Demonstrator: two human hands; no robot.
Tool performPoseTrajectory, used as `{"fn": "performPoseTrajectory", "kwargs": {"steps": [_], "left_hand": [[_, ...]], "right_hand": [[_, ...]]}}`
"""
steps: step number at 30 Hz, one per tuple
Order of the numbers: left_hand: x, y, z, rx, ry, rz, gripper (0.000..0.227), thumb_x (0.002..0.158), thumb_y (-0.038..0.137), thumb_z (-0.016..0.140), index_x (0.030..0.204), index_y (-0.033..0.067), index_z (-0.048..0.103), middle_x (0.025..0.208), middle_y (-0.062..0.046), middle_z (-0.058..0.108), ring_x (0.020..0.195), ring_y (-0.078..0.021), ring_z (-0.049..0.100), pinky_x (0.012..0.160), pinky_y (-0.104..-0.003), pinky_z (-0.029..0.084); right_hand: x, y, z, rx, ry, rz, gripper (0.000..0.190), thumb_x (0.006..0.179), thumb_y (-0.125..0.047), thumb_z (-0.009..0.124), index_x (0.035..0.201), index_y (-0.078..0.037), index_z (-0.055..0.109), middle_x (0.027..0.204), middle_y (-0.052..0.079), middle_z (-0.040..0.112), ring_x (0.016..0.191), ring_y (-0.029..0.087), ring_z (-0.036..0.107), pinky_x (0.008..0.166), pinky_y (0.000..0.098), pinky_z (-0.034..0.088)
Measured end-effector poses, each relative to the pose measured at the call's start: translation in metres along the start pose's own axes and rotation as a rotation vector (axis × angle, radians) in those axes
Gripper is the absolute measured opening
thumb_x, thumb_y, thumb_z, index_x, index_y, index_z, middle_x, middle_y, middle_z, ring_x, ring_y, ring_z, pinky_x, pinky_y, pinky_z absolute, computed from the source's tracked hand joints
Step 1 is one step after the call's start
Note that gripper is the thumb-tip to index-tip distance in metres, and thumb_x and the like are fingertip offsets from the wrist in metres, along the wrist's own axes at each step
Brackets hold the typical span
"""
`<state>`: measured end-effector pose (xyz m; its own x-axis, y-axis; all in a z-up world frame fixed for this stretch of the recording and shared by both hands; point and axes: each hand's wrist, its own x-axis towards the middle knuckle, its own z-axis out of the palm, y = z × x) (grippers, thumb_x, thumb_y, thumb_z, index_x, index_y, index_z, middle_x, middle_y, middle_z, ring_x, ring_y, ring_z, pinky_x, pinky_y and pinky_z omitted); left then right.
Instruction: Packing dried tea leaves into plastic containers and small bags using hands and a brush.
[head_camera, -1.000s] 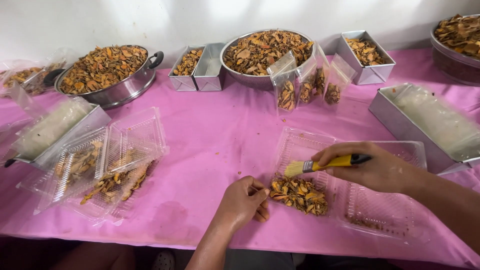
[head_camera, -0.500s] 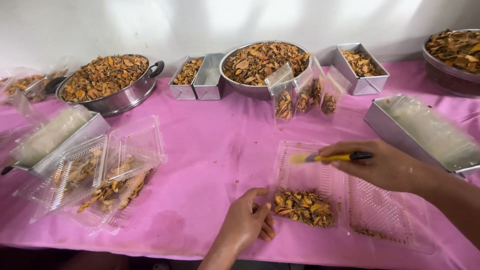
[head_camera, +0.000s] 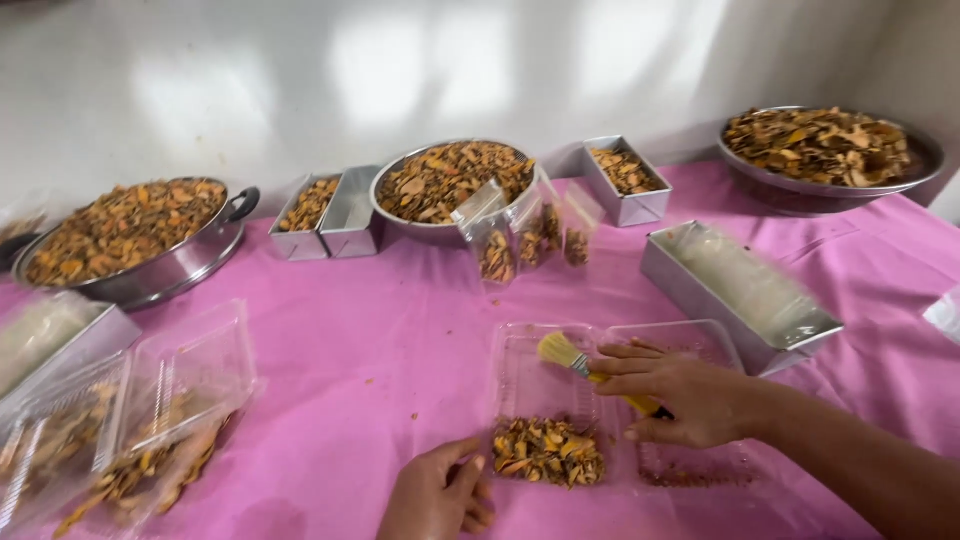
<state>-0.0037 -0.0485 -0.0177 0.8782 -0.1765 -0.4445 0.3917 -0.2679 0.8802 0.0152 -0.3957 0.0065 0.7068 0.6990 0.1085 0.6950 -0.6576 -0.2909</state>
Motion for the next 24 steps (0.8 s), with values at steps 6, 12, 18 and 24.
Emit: {"fn": "performPoseTrajectory", "kwargs": {"steps": [6, 12, 18, 24], "left_hand": [[0.016, 0.002, -0.024, 0.506, 0.071, 0.11, 0.044, 0.098, 0.035, 0.064, 0.14, 0.0217, 0.065, 0.11, -0.002, 0.076, 0.085, -0.0137, 0.074, 0.085, -0.026, 0.06], [0.026, 0.045, -0.035, 0.628, 0.21, 0.312, 0.041, 0.095, 0.032, 0.064, 0.134, 0.024, 0.069, 0.12, 0.003, 0.08, 0.106, -0.0139, 0.077, 0.1, -0.028, 0.057], [0.068, 0.089, -0.022, 0.432, 0.204, 0.451, 0.023, 0.09, 0.019, 0.074, 0.112, 0.017, 0.08, 0.105, 0.002, 0.081, 0.095, -0.0115, 0.074, 0.091, -0.026, 0.058], [0.083, 0.112, 0.008, 0.243, 0.133, 0.686, 0.034, 0.087, 0.024, 0.075, 0.12, 0.0167, 0.072, 0.116, -0.004, 0.077, 0.104, -0.0173, 0.074, 0.095, -0.032, 0.063]], "right_hand": [[-0.009, 0.029, -0.037, -0.081, 0.409, 0.571, 0.047, 0.093, -0.034, 0.067, 0.138, -0.021, 0.064, 0.149, 0.007, 0.058, 0.133, 0.024, 0.057, 0.107, 0.0504, 0.046], [-0.056, 0.13, -0.043, -0.306, 0.447, 0.992, 0.035, 0.085, -0.04, 0.078, 0.104, -0.012, 0.07, 0.125, 0.009, 0.067, 0.113, 0.029, 0.063, 0.103, 0.0486, 0.049], [-0.053, 0.097, -0.071, 0.158, 0.84, 1.095, 0.02, 0.099, -0.023, 0.072, 0.106, -0.004, 0.075, 0.126, 0.021, 0.071, 0.076, 0.025, 0.053, 0.056, 0.0421, 0.05], [-0.021, 0.014, -0.117, 0.426, 1.157, 0.876, 0.017, 0.107, -0.007, 0.06, 0.119, 0.003, 0.067, 0.103, 0.02, 0.071, 0.072, 0.027, 0.061, 0.061, 0.0378, 0.053]]}}
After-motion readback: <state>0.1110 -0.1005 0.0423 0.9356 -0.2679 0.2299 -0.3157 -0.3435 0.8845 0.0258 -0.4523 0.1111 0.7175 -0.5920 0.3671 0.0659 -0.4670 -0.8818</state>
